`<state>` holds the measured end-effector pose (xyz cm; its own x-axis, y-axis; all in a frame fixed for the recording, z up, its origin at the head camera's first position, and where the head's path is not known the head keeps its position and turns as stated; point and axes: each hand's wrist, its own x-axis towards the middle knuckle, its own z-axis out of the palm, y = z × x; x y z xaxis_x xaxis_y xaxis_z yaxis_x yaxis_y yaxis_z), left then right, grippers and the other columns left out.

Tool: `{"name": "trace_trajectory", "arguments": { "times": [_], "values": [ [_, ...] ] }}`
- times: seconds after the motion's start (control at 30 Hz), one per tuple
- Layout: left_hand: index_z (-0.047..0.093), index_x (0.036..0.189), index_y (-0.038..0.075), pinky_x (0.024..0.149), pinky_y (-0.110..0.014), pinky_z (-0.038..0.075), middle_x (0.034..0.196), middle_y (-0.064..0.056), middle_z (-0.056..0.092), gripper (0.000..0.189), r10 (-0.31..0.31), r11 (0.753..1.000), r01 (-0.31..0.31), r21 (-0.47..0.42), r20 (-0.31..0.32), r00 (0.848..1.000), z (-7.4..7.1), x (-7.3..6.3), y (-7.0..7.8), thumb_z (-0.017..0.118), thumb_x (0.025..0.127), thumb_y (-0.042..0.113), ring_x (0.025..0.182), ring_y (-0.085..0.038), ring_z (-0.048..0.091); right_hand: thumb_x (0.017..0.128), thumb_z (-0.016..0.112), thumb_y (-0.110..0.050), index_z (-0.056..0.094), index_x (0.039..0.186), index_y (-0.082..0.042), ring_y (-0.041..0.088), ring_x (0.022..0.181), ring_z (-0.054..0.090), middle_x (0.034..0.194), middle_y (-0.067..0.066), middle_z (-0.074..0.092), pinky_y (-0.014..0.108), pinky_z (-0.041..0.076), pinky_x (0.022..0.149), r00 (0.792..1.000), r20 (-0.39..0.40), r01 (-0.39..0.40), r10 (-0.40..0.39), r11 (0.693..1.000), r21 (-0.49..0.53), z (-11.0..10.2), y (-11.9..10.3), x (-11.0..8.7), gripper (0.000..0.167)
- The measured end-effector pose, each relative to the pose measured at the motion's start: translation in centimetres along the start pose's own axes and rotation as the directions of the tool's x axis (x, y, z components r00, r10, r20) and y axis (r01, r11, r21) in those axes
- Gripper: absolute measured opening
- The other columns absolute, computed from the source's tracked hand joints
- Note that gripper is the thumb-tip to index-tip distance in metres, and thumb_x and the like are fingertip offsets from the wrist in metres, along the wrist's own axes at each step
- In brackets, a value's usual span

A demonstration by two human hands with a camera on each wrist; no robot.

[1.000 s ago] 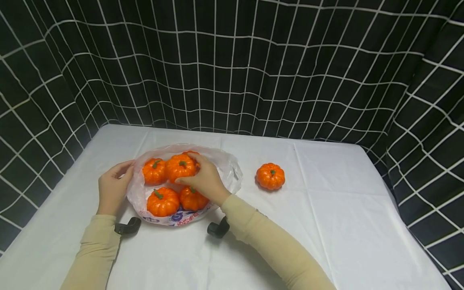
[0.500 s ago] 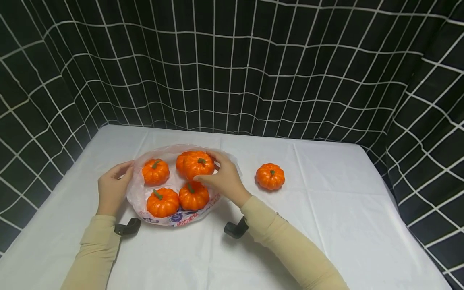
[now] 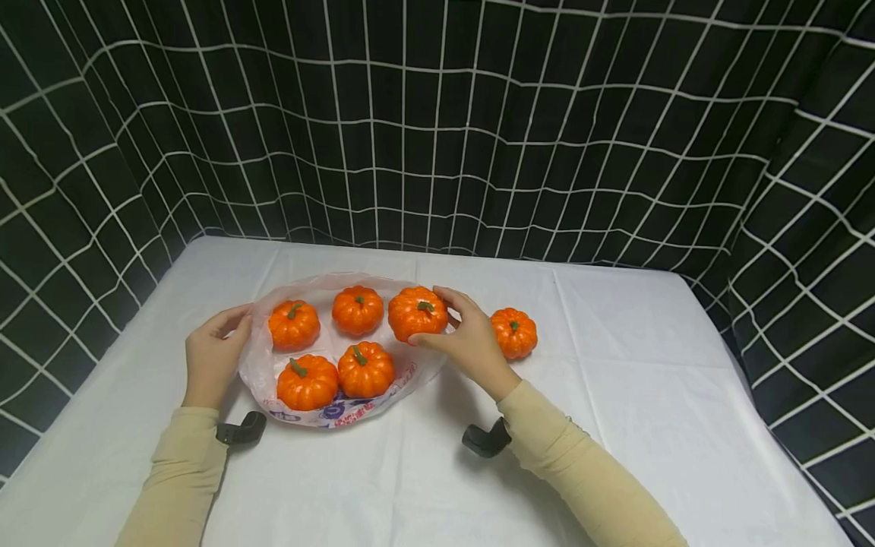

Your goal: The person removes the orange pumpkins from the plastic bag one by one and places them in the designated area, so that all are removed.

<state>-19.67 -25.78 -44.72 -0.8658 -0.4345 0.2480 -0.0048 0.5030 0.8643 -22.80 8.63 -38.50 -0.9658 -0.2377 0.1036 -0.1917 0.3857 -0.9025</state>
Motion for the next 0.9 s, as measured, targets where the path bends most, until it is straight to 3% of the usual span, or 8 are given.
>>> {"name": "trace_trajectory", "arguments": {
  "times": [0.1,0.23,0.47,0.53,0.77,0.9],
  "values": [
    [0.070,0.122,0.006,0.098,-0.025,0.054,0.123,-0.014,0.071,0.031,-0.002,1.000,0.002,0.002,0.000,1.000,0.0,0.0,0.0,0.061,0.098,0.024,0.120,-0.029,0.064,0.076,0.085,-0.015,0.047,0.144,-0.003,0.029,0.141,0.043,0.150,0.013,0.048,0.043,0.040,0.117,1.000,-0.011,-0.010,0.011,1.000,0.005,-1.0,0.3,-0.3,0.079],
    [0.069,0.123,0.005,0.104,-0.047,0.051,0.126,-0.015,0.069,0.033,-0.003,1.000,0.003,-0.007,0.008,1.000,0.1,0.1,-0.1,0.061,0.098,0.024,0.122,-0.031,0.063,0.075,0.086,-0.015,0.046,0.145,-0.002,0.029,0.141,0.043,0.150,0.014,0.048,0.043,0.040,0.116,0.999,-0.031,-0.041,0.041,0.999,0.000,-2.4,0.9,-0.8,0.081],
    [0.069,0.123,0.005,0.105,-0.048,0.050,0.126,-0.015,0.069,0.033,-0.003,1.000,0.004,-0.019,0.015,1.000,0.0,0.0,-0.1,0.061,0.098,0.025,0.123,-0.031,0.062,0.074,0.088,-0.021,0.046,0.147,-0.009,0.030,0.133,0.051,0.148,0.014,0.050,0.044,0.049,0.109,0.992,-0.084,-0.099,0.096,0.994,-0.035,-4.8,1.7,-1.5,0.086],
    [0.069,0.123,0.006,0.105,-0.048,0.050,0.126,-0.015,0.069,0.033,-0.004,1.000,0.004,-0.020,0.015,1.000,0.0,0.0,-0.1,0.061,0.098,0.025,0.123,-0.030,0.063,0.073,0.088,-0.021,0.046,0.147,-0.010,0.030,0.134,0.050,0.147,0.014,0.051,0.045,0.048,0.110,0.990,-0.105,-0.105,0.099,0.993,-0.054,-5.4,1.8,-1.5,0.086],
    [0.069,0.124,0.004,0.106,-0.048,0.049,0.127,-0.016,0.069,0.033,-0.010,0.999,0.010,-0.031,0.018,1.000,0.0,-0.2,0.0,0.060,0.098,0.024,0.125,-0.031,0.061,0.076,0.086,-0.018,0.042,0.149,-0.008,0.033,0.134,0.052,0.151,0.014,0.046,0.043,0.046,0.111,0.984,-0.125,-0.130,0.131,0.991,0.016,-7.6,2.4,-1.9,0.087],
    [0.068,0.124,0.005,0.107,-0.048,0.049,0.128,-0.016,0.068,0.034,-0.013,0.999,0.013,-0.033,0.022,1.000,0.0,-0.2,-0.1,0.060,0.098,0.024,0.126,-0.031,0.061,0.079,0.084,-0.016,0.040,0.150,-0.005,0.031,0.140,0.046,0.154,0.013,0.043,0.042,0.042,0.115,0.982,-0.143,-0.126,0.125,0.992,0.008,-8.7,2.5,-2.1,0.084]
  ]
}}
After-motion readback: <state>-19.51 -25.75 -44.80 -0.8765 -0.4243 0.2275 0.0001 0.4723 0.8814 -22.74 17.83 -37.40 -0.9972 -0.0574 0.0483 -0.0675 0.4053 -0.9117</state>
